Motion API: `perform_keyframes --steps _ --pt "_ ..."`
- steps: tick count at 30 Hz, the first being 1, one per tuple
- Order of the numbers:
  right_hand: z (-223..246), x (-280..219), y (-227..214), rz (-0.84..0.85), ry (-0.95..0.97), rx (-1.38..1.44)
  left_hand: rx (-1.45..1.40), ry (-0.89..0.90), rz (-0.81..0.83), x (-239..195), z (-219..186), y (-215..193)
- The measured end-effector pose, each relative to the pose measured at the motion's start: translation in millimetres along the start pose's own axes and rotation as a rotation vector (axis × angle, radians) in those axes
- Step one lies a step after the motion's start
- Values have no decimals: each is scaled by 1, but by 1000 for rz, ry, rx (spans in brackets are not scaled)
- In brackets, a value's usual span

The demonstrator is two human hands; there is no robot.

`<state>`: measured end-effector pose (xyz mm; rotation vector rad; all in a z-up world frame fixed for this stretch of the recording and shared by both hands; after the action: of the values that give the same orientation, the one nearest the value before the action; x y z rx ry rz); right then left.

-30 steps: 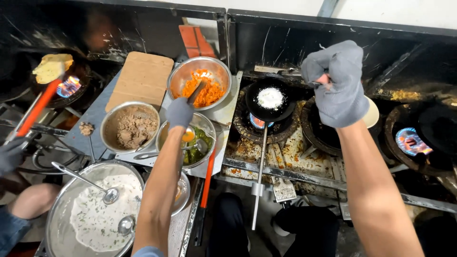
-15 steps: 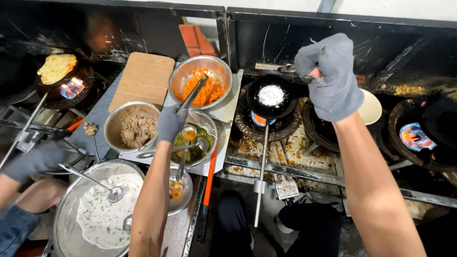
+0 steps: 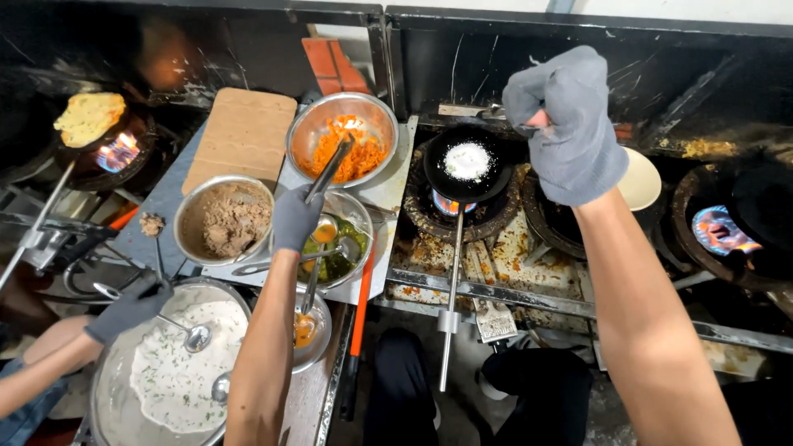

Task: Cooking and assembling savory pancakes with various toppings on a multi-burner stove in a commercial kitchen.

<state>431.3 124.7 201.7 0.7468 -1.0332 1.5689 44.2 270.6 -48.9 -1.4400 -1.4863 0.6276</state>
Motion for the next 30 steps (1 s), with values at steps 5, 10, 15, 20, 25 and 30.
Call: perform_keyframes --steps 5,10,15,20,25,30 --pt "4 3 5 -9 49 55 12 24 -16 -2 -8 -16" --pt "-15 4 -6 2 16 16 -63 110 -36 -9 -27 -39" --pt "-22 5 -11 -15 24 -137 -158 35 151 -31 -83 -49" --pt "-20 4 -12 -39 15 -303 -227 71 242 -46 -113 18" --pt "-5 14 -6 -17 -76 -469 -144 257 -25 -51 -172 58" --pt "-42 -5 -23 -7 -20 -353 168 165 91 -52 -186 125"
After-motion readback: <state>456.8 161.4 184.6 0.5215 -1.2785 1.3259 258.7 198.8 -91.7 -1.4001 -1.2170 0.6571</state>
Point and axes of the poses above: each hand's wrist, its own x-axis towards the middle knuckle, its own y-axis out of the palm, z = x × y, the point moved 1 cm from there along x, towards the middle knuckle, and after that the axes turned 13 degrees about x, right-handed, at the moved point
